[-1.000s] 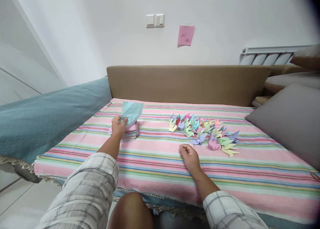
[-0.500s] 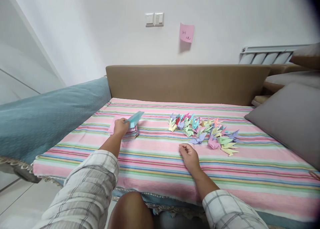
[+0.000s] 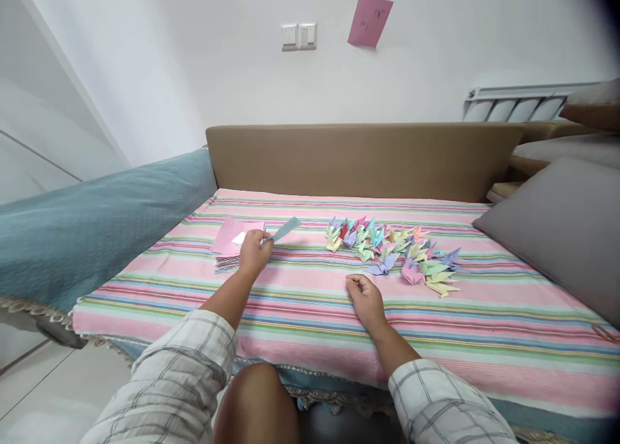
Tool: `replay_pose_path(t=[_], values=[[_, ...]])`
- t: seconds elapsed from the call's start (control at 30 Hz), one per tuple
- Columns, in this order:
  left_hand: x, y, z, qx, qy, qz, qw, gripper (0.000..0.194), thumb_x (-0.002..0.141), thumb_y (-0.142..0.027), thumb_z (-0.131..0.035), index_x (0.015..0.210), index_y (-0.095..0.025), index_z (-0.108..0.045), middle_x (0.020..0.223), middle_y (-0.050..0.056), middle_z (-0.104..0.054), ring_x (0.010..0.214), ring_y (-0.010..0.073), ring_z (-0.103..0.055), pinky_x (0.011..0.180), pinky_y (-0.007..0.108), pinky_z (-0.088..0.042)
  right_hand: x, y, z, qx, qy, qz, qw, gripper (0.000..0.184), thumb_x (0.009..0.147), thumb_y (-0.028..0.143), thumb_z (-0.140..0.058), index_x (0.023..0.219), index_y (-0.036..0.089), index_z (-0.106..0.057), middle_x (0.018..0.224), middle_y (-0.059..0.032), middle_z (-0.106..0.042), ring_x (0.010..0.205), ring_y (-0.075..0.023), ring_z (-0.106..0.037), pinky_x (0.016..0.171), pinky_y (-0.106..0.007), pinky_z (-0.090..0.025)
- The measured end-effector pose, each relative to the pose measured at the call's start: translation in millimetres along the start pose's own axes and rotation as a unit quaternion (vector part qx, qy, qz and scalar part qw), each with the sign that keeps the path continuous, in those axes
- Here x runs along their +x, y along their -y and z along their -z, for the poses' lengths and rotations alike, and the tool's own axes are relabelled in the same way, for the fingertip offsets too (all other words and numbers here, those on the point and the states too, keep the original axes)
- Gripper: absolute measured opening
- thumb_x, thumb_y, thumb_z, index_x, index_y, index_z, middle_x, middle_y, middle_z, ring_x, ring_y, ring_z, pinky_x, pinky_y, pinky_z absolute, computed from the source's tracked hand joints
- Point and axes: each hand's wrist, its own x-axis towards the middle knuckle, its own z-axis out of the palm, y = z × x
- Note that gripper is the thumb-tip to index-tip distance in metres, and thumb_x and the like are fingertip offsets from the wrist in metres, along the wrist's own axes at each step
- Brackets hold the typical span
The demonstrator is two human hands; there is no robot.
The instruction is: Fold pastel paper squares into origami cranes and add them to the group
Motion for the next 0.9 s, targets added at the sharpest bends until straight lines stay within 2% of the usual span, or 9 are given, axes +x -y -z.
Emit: replay_pose_path(t=[0.1,0.2,0.33,0.4,0.5,0.57,0.63,0.77,0.9], values=[[-31,-12,-15.3,-0.034,0.029,-0.081,0.996,0.009,0.074,-0.018,-0.054,0.076,-0.018,-0.063,0.085,0.004,-0.056,0.087,0.0186,-0.055,0.082,0.032,-0.045,1,-2,-1,-0.01,0.002,-0.003,1.0,0.036,0.074,0.049,-0.055,0.089,0.016,-0.061,0.067,-0.0011,-0.057,0.058,-0.0133,-0.05,0.056,-0.026,-0.043],[-64,-27,-30.8,-0.055,0.07,-0.129,0.988,0.013,0.075,-0.014,-0.054,0.079,-0.019,-0.064,0.087,0.004,-0.055,0.088,0.0172,-0.054,0.08,0.031,-0.046,2,-5,-4,-0.013,-0.018,0.018,1.0,0.037,0.073,0.044,-0.056,0.098,0.016,-0.056,0.075,-0.002,-0.057,0.064,-0.0136,-0.052,0.064,-0.028,-0.046],[-101,-42,-45.8,-0.071,0.139,-0.168,0.973,0.021,0.072,-0.009,-0.057,0.086,-0.02,-0.067,0.089,0.004,-0.054,0.084,0.0163,-0.054,0.076,0.03,-0.047,2,-7,1,-0.102,-0.068,0.065,0.99,0.06,0.065,0.031,-0.062,0.12,0.016,-0.044,0.099,-0.0083,-0.052,0.083,-0.0182,-0.054,0.076,-0.034,-0.049],[-114,-45,-50.2,-0.086,0.151,-0.178,0.968,0.019,0.074,-0.011,-0.059,0.086,-0.021,-0.069,0.09,0.004,-0.054,0.084,0.016,-0.054,0.075,0.03,-0.048,-1,-5,13,-0.179,-0.061,0.105,0.976,0.068,0.062,0.024,-0.063,0.126,0.017,-0.042,0.112,-0.012,-0.047,0.098,-0.0226,-0.05,0.085,-0.039,-0.046],[-127,-48,-53.6,-0.106,0.163,-0.205,0.959,0.017,0.074,-0.013,-0.061,0.083,-0.023,-0.071,0.093,0.005,-0.053,0.085,0.016,-0.054,0.074,0.03,-0.048,-10,2,37,-0.283,0.004,0.192,0.94,0.051,0.062,0.014,-0.061,0.113,0.022,-0.058,0.12,-0.0111,-0.044,0.112,-0.0263,-0.042,0.095,-0.044,-0.039],[-132,-49,-54.0,-0.105,0.175,-0.229,0.952,0.017,0.074,-0.014,-0.062,0.082,-0.025,-0.072,0.096,0.005,-0.053,0.087,0.0165,-0.054,0.075,0.03,-0.047,-19,9,52,-0.327,0.042,0.235,0.915,0.032,0.065,0.009,-0.057,0.091,0.024,-0.068,0.12,-0.0084,-0.047,0.112,-0.0264,-0.041,0.095,-0.044,-0.038],[-137,-52,-53.5,-0.088,0.179,-0.237,0.951,0.018,0.074,-0.013,-0.061,0.082,-0.024,-0.072,0.096,0.006,-0.054,0.088,0.0173,-0.054,0.076,0.031,-0.047,-29,15,62,-0.354,0.055,0.254,0.898,0.025,0.065,0.007,-0.054,0.077,0.024,-0.069,0.117,-0.0064,-0.052,0.109,-0.0261,-0.042,0.093,-0.044,-0.039],[-148,-58,-50.9,-0.037,0.167,-0.197,0.965,0.027,0.07,-0.005,-0.057,0.085,-0.022,-0.07,0.091,0.005,-0.055,0.087,0.0188,-0.053,0.076,0.032,-0.047,-49,16,67,-0.373,0.06,0.254,0.89,0.025,0.067,0.008,-0.053,0.077,0.025,-0.069,0.111,-0.0057,-0.057,0.105,-0.0249,-0.046,0.089,-0.043,-0.04],[-156,-61,-47.0,-0.026,0.167,-0.174,0.97,0.027,0.071,-0.007,-0.054,0.087,-0.022,-0.07,0.089,0.004,-0.057,0.085,0.0188,-0.054,0.076,0.032,-0.047,-56,5,68,-0.368,0.072,0.238,0.896,0.03,0.069,0.011,-0.053,0.092,0.023,-0.068,0.113,-0.007,-0.058,0.104,-0.0246,-0.048,0.09,-0.043,-0.04]])
